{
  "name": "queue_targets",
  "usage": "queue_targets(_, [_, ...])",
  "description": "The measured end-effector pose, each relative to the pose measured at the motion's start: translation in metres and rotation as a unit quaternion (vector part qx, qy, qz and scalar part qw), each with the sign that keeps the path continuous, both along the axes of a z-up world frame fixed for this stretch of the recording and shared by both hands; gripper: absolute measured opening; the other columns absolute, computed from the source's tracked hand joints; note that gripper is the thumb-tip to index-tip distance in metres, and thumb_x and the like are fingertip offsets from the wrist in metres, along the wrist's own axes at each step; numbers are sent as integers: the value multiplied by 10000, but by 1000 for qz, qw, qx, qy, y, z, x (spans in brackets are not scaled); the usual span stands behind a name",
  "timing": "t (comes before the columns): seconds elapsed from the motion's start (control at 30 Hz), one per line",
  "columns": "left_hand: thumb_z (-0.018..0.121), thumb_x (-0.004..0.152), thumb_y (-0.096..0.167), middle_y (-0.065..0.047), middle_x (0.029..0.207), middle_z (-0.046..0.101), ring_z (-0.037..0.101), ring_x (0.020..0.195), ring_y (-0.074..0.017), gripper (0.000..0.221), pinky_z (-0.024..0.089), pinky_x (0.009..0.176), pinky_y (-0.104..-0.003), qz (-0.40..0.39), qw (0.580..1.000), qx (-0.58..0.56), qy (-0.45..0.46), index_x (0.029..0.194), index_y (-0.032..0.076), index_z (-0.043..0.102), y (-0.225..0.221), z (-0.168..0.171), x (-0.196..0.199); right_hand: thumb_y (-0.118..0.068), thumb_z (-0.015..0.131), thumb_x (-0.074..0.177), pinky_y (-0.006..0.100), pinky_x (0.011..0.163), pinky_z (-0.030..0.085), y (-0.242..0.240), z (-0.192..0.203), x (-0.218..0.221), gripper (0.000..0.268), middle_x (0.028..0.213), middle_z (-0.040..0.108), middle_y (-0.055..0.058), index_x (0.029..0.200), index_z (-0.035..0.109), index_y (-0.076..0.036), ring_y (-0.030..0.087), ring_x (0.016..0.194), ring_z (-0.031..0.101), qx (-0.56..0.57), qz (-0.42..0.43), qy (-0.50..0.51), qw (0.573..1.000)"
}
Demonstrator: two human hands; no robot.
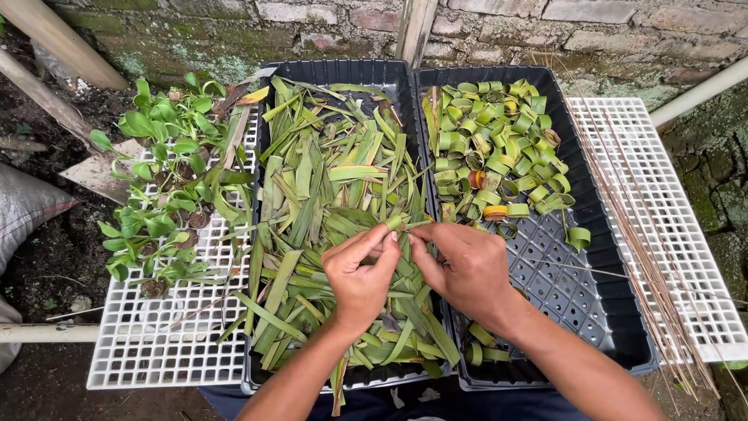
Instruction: Preparing skewers by folding long green leaves and threading them onto thin wooden sticks.
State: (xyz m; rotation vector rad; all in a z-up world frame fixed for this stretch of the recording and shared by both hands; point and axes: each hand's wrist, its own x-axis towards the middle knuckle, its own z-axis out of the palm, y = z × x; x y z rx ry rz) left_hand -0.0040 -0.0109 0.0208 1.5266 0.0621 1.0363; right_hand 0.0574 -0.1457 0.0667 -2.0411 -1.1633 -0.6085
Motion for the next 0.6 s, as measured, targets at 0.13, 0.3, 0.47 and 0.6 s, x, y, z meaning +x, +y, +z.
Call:
queue_targets(0.13, [696,801,-129,-173,606,728,639,487,-124,255,492,423,-314,1,1000,9,1,1020,-33,784,-1,8,-2,-57,748,869,288,427,514,1,-2,-1,58,519,625,41,826,760,-93,214,434,627,5,-4,-3,1000])
queue_targets(0.3, [672,801,-146,-179,755,779,672,500,-168,266,488,435,-310,25,997,72,-27,1002,-21,794,-1,15,-2,-29,733,850,294,432,510,3,0,-4,121,483,551,34,752,713,-96,233,437,619,14,-2,-11,1000])
queue_targets(0.47, [677,790,-151,-174,807,790,717,531,-227,266,513,440,-322,57,989,133,-32,983,-17,801,3,14,-3,-8,714,849,281,429,506,8,6,-7,142,472,524,30,735,700,-92,231,425,606,30,5,-9,1000])
queue_targets(0.6, [700,771,-151,-155,799,785,735,575,-313,213,554,484,-359,97,972,202,-63,897,-11,801,4,7,0,-36,717,855,314,409,494,7,4,-7,120,444,482,31,751,723,-97,254,407,592,34,13,31,999])
